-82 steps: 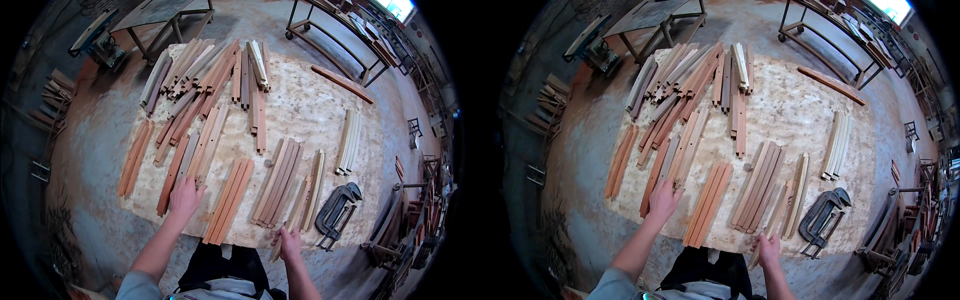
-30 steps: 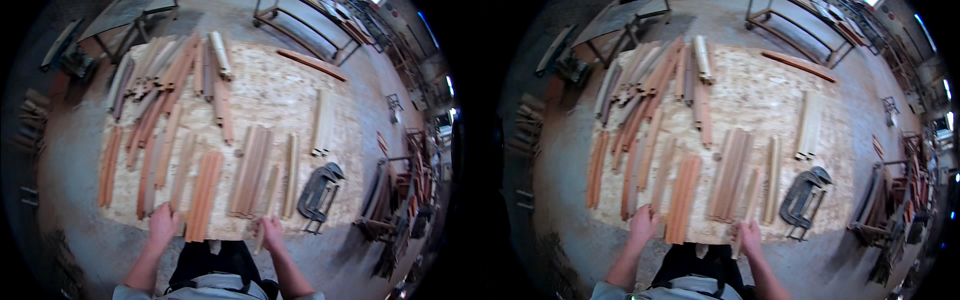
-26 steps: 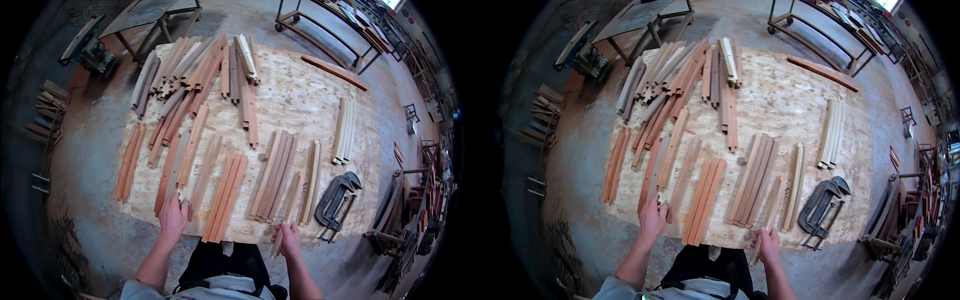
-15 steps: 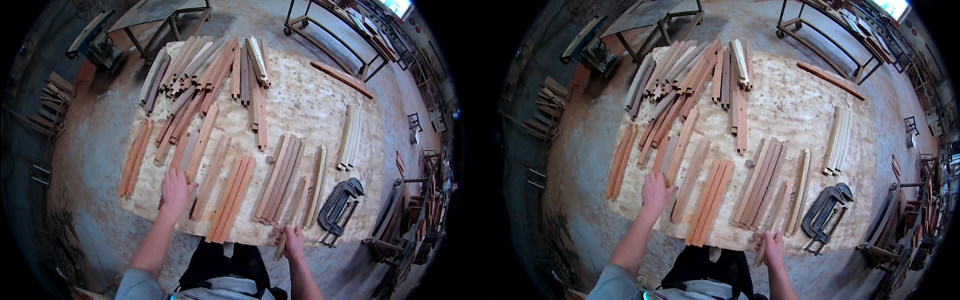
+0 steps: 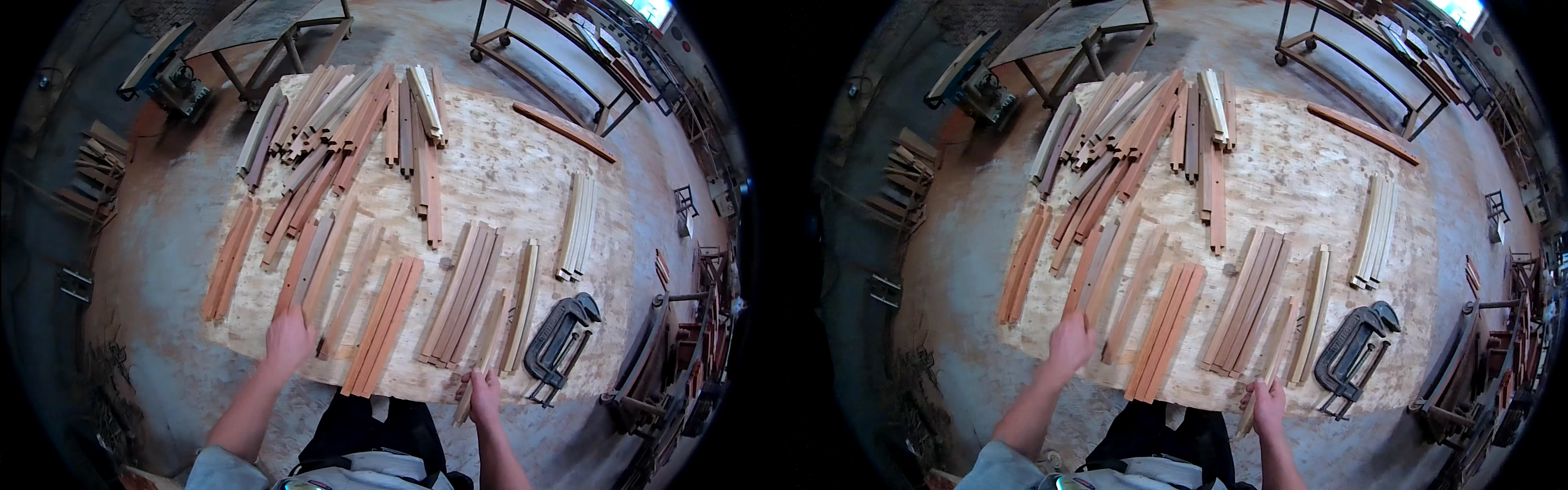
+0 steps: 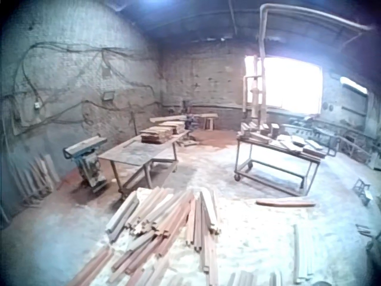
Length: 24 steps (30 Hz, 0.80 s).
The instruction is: The person sorts and arranges multiple wooden strips on a workbench by color and size. They pick up strips, align them, and place them into neat piles while occasionally moving a clamp aside.
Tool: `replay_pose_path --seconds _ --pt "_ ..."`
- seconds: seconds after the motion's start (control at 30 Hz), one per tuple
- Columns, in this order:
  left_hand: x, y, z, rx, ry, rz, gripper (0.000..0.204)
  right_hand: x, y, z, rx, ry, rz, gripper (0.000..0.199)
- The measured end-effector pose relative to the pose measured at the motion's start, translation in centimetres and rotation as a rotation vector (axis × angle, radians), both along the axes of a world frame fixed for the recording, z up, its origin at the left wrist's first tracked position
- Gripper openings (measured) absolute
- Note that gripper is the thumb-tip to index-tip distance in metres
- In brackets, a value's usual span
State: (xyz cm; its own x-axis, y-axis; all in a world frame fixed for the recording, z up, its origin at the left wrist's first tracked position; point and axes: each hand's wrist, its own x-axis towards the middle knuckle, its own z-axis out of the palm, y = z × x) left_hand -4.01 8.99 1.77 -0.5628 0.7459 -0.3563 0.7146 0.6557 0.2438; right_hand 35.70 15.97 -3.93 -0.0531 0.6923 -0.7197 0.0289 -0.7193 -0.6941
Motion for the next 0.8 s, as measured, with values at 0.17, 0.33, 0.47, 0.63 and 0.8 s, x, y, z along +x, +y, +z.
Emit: replay_pose_path --seconds 0.17,0.33,0.47,0.63,0.8 --pt "3.8 -7.5 -0.1 -0.071 -0.094 -0.005 0.026 -0.1 0.1 -0.2 -0.003 -0.027 0.008 0.015" --pt "3.2 -8.6 -0.3 0.142 -0.017 0.108 0.035 0.1 0.1 -0.3 0.012 -0.036 0.013 0.016" --pt "-2.3 -7.1 -2.0 0.249 0.157 0.205 0.043 0.2 0.1 -0.7 0.0 -0.052 0.001 0.013" --pt "-4.7 -6.2 -2.0 0.055 -0.08 0.284 0.036 -0.4 0.2 0.1 -0.003 -0.016 0.003 0.012" --pt "-6.2 -6.3 -3.3 0.062 -0.253 0.403 0.034 -0.1 0.2 -0.1 0.024 -0.028 0.046 0.016"
